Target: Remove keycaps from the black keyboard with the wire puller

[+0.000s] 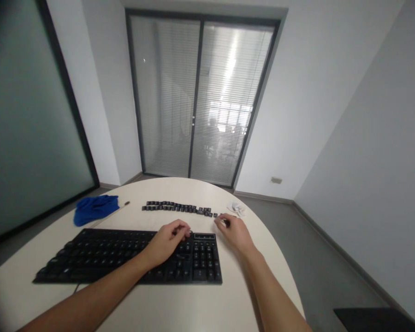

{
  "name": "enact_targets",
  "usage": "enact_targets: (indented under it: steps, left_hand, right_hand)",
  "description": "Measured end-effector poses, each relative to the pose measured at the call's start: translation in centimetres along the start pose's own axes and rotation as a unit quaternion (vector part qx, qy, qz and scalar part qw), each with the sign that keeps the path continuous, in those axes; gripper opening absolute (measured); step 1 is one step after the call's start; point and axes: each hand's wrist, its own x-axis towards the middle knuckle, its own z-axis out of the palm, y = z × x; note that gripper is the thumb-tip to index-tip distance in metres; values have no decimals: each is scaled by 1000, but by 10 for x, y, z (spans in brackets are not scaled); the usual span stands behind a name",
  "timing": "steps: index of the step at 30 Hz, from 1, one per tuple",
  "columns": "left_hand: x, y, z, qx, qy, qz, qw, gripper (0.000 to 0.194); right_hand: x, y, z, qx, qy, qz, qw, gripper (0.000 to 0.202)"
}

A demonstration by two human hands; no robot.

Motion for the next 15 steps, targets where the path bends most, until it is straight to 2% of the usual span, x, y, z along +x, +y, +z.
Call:
enact_targets:
  steps: [3, 5, 6, 10, 15]
  left_hand:
    - [0, 2, -1, 13, 26, 15, 999, 25]
    - [-2, 5, -2, 37, 43, 27, 998, 23]
    - [-3, 6, -2, 53, 51, 34, 997, 22]
    - [-8, 14, -1, 124, 82, 65, 987, 19]
    - [-7, 18, 0, 174, 86, 86, 977, 14]
  right_hand:
    - [-11, -36, 10, 25, -74, -43, 996, 31]
    - [-17, -52, 18, 12, -76, -49, 996, 27]
    - [-20, -57, 22, -7, -53, -46, 997, 26]
    - [-26, -65, 30, -60, -11, -37, 997, 23]
    - [-22, -64, 30, -129, -36, -45, 990, 23]
